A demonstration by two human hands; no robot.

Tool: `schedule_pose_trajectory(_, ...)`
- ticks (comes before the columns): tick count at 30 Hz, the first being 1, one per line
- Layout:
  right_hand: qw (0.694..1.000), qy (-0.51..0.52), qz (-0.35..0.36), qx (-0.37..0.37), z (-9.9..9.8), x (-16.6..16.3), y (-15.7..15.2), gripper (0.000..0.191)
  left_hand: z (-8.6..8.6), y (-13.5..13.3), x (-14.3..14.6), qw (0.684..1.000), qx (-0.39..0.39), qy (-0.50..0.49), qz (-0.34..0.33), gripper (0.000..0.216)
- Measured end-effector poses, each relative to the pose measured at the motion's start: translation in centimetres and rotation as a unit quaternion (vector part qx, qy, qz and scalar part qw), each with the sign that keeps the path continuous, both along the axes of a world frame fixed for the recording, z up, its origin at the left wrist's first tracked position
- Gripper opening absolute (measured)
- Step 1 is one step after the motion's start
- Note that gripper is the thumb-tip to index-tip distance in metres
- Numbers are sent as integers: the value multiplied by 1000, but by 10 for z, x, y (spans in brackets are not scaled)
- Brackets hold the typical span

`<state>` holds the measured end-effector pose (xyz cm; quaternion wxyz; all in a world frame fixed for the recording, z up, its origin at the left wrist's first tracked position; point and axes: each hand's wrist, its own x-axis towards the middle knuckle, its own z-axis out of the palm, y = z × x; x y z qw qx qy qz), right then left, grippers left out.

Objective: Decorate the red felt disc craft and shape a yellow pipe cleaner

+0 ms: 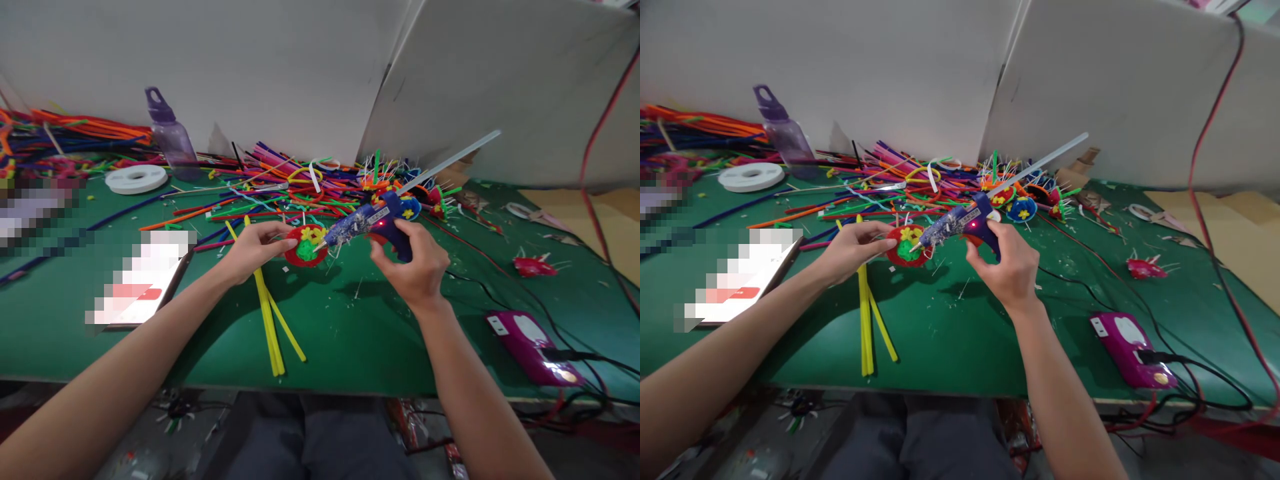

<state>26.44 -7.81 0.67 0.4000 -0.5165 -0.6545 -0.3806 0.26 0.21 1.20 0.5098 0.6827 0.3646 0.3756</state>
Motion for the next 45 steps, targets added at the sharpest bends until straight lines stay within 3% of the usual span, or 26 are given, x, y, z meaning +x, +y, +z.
schedule_pose_trajectory(24, 998, -12, 22, -59, 1, 4, -4, 34, -1, 1, 0, 999, -29, -44, 2, 33)
schedule_pose_trajectory(38, 998, -26, 22, -57, 2, 2, -5, 31, 0, 1, 1, 998, -32, -49, 7, 32)
schedule_pose_trajectory(45, 997, -30, 54, -43, 3, 2, -4, 33, -2, 1, 1, 998, -36, -55, -1, 31)
